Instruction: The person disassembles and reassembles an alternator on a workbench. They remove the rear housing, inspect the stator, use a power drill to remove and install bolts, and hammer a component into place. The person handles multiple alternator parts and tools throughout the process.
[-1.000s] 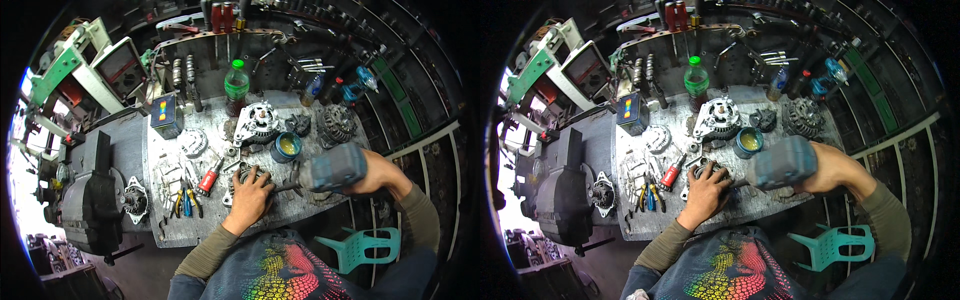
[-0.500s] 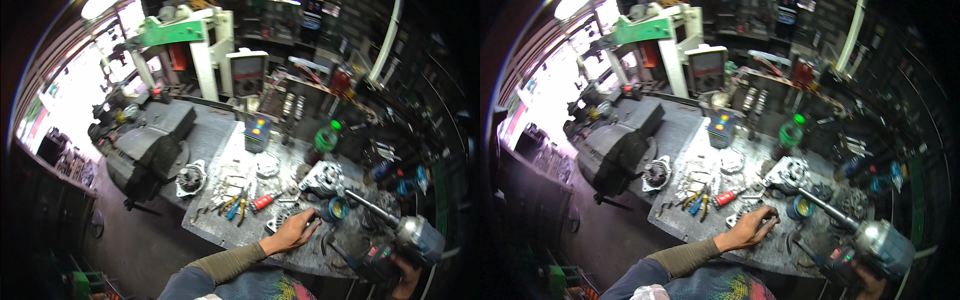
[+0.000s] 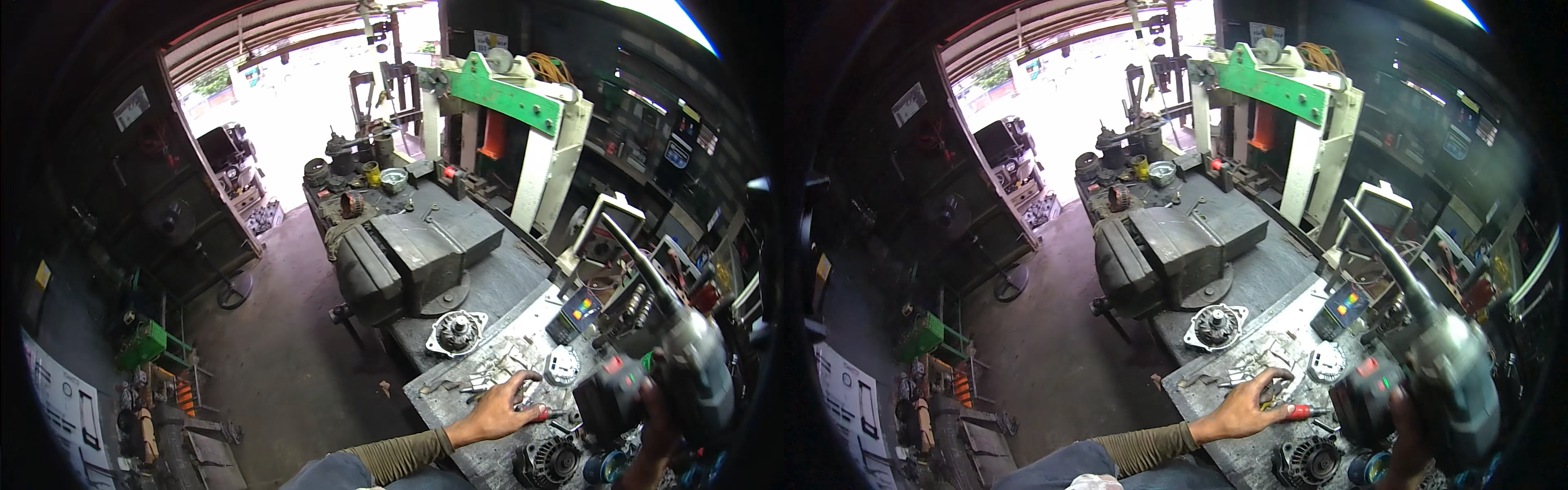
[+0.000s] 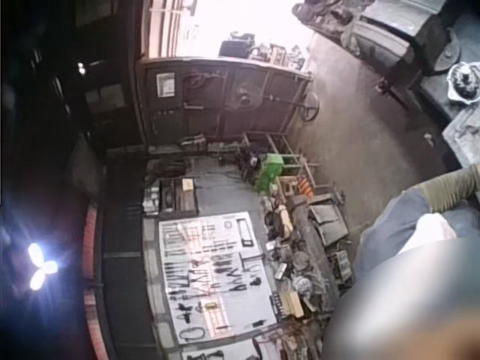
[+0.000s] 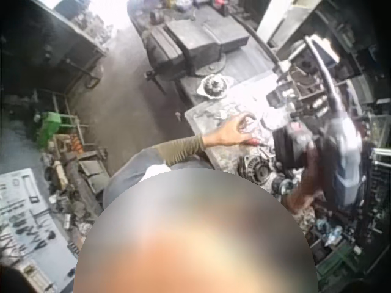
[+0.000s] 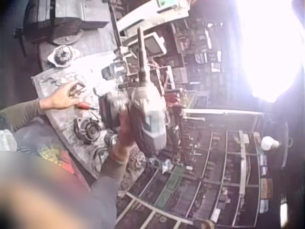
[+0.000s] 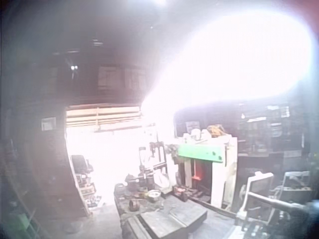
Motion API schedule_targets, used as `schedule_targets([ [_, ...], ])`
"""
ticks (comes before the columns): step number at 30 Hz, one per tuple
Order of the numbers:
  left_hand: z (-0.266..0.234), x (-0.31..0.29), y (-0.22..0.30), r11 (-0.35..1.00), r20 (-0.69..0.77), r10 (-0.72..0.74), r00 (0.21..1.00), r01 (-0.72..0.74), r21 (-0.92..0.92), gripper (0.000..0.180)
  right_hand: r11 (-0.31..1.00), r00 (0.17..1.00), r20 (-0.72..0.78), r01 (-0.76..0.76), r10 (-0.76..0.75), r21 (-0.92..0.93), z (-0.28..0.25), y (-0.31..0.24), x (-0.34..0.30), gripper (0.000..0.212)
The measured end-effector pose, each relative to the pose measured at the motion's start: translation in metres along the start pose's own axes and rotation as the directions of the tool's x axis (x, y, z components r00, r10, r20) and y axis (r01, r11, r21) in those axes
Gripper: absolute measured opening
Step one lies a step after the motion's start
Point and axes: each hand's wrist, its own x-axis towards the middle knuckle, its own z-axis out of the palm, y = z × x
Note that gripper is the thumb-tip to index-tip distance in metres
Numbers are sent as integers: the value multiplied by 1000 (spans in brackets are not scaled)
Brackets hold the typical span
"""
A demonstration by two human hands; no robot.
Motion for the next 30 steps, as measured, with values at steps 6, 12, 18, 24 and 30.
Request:
schedule_targets([
  [6, -19, 62, -18, 985, -240, 89, 967, -51, 162, 117, 990, 991, 40, 121, -124, 74, 174, 77, 67, 32],
  [12, -22, 164, -69, 969, -437, 69, 897, 44, 243, 127, 987, 993, -61, -93, 102, 129, 270, 145, 94, 31],
  [18, -23, 211, -121, 973, -275, 29, 961, 36, 229, 117, 983, 997, -25, -74, 79, 166, 290, 189, 94, 24],
  [24, -38, 233, -133, 945, -162, 156, 974, -99, 311, 96, 938, 962, -191, -124, 193, 323, 290, 217, 108, 34],
  [30, -73, 256, -135, 931, 112, 65, 992, -100, 351, 97, 975, 976, -18, -216, 215, -42, 287, 205, 108, 75],
])
